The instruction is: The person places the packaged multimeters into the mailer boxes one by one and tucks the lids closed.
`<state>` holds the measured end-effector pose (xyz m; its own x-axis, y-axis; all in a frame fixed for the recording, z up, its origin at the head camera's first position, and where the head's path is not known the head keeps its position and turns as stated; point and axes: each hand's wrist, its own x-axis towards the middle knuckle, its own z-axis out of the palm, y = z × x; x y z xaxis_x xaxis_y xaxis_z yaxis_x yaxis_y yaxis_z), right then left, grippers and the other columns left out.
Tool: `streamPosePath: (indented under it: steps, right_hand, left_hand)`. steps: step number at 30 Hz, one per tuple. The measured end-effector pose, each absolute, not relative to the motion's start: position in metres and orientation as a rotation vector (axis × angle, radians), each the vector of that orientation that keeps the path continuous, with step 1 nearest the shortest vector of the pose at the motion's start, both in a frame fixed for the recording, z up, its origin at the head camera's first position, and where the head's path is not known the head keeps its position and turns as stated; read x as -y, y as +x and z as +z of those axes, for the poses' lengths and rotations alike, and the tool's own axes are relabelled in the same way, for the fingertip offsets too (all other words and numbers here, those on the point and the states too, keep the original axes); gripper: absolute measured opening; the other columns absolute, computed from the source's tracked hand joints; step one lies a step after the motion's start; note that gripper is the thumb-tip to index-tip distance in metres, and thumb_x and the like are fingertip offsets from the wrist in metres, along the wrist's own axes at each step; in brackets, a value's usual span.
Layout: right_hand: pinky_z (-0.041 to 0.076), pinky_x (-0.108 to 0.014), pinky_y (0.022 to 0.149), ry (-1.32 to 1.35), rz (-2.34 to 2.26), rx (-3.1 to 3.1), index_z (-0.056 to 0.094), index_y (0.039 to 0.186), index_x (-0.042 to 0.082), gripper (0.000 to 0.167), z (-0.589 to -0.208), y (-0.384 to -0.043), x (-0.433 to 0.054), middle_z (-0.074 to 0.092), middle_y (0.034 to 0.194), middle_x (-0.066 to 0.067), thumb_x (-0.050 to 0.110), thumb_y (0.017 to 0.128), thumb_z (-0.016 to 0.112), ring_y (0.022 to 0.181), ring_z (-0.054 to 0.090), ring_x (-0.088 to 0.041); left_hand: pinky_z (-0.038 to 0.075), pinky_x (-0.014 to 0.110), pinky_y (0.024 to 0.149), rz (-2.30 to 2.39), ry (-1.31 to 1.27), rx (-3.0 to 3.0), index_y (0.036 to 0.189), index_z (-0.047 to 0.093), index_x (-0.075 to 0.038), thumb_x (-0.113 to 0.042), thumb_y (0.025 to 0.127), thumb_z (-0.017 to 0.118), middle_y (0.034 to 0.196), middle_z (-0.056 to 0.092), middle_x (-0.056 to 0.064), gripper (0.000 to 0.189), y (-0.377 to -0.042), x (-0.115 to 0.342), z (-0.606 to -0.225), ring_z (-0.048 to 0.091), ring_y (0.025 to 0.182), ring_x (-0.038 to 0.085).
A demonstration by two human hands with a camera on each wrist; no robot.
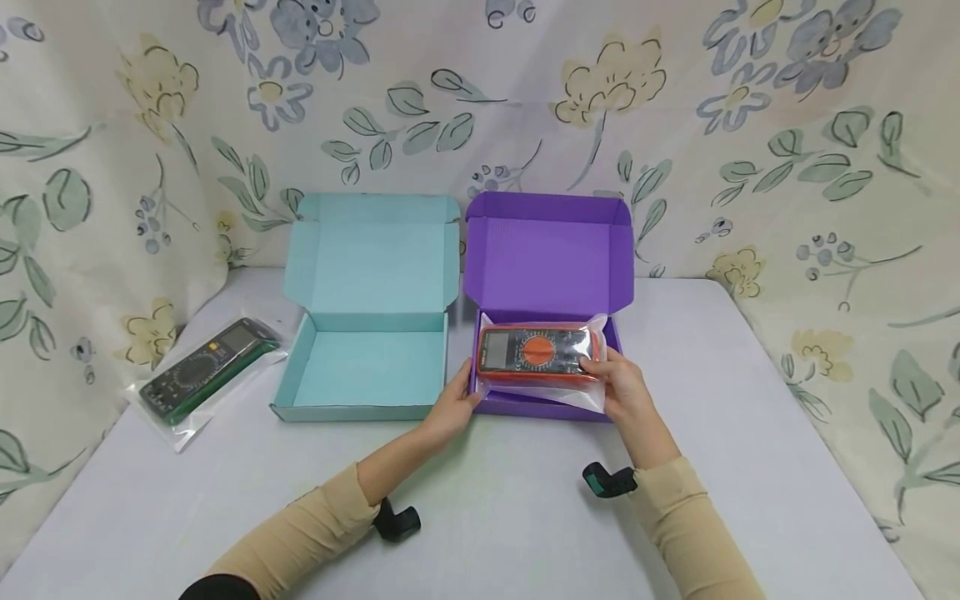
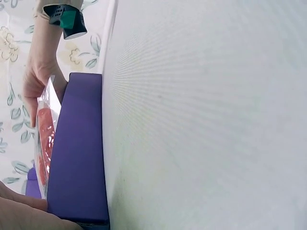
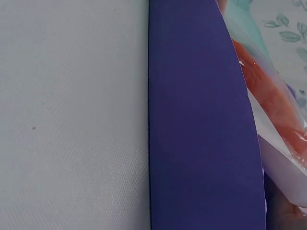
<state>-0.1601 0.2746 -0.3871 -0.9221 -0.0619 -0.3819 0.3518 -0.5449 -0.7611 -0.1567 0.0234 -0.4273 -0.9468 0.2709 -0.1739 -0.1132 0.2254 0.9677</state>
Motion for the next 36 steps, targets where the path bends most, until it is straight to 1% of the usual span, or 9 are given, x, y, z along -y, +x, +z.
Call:
streamPosePath:
  steps: [5, 14, 21, 27, 33, 36]
  right_hand:
    - [0.055, -0.021, 0.079, 0.423, -2.477, -1.439, -0.002, 0.155, 0.002, 0.081, -0.388, -0.164, -0.274, 0.064, 0.092, 0.003, -0.013, 0.093, 0.048, 0.085, 0.064, -0.009]
    - [0.055, -0.020, 0.078, 0.432, -2.420, -1.510, 0.000, 0.154, -0.001, 0.077, -0.387, -0.167, -0.275, 0.065, 0.090, 0.004, -0.011, 0.094, 0.047, 0.084, 0.064, -0.007]
    - [0.056, -0.022, 0.077, 0.438, -2.367, -1.532, 0.001, 0.155, 0.000, 0.078, -0.389, -0.172, -0.279, 0.063, 0.093, 0.004, -0.009, 0.094, 0.049, 0.085, 0.064, -0.008]
    - [0.056, -0.021, 0.077, 0.461, -2.330, -1.556, 0.001, 0.155, 0.001, 0.079, -0.392, -0.176, -0.282, 0.060, 0.094, 0.004, -0.009, 0.094, 0.050, 0.084, 0.063, -0.008]
    - [0.056, -0.022, 0.073, 0.422, -2.278, -1.605, 0.001, 0.154, -0.003, 0.077, -0.395, -0.179, -0.283, 0.066, 0.088, 0.005, -0.008, 0.095, 0.050, 0.082, 0.065, -0.008]
    - [0.056, -0.022, 0.073, 0.399, -2.251, -1.623, 0.001, 0.153, -0.004, 0.076, -0.396, -0.179, -0.284, 0.067, 0.088, 0.005, -0.007, 0.095, 0.049, 0.081, 0.065, -0.009]
  left_hand:
    - [0.014, 0.046, 0.118, 1.791, 0.151, -2.198, 0.154, 0.013, 0.003, 0.006, 0.098, 0.039, 0.159, 0.016, 0.020, 0.061, -0.158, -0.022, -0.428, 0.016, 0.145, 0.036]
    - [0.012, 0.044, 0.119, 1.793, 0.152, -2.187, 0.153, 0.012, 0.004, 0.005, 0.098, 0.038, 0.159, 0.014, 0.020, 0.061, -0.159, -0.021, -0.428, 0.014, 0.145, 0.035]
    - [0.012, 0.045, 0.118, 1.787, 0.157, -2.190, 0.153, 0.012, 0.004, 0.005, 0.098, 0.039, 0.159, 0.015, 0.021, 0.062, -0.159, -0.022, -0.429, 0.014, 0.145, 0.036]
    - [0.012, 0.043, 0.119, 1.788, 0.160, -2.181, 0.153, 0.011, 0.003, 0.005, 0.098, 0.039, 0.159, 0.014, 0.020, 0.062, -0.158, -0.022, -0.428, 0.013, 0.146, 0.034]
    - [0.012, 0.044, 0.119, 1.777, 0.159, -2.193, 0.153, 0.012, 0.004, 0.005, 0.098, 0.039, 0.159, 0.015, 0.020, 0.061, -0.158, -0.022, -0.428, 0.014, 0.146, 0.034]
    - [0.013, 0.044, 0.119, 1.773, 0.146, -2.189, 0.154, 0.012, 0.003, 0.004, 0.099, 0.038, 0.159, 0.015, 0.019, 0.061, -0.158, -0.022, -0.428, 0.014, 0.146, 0.034]
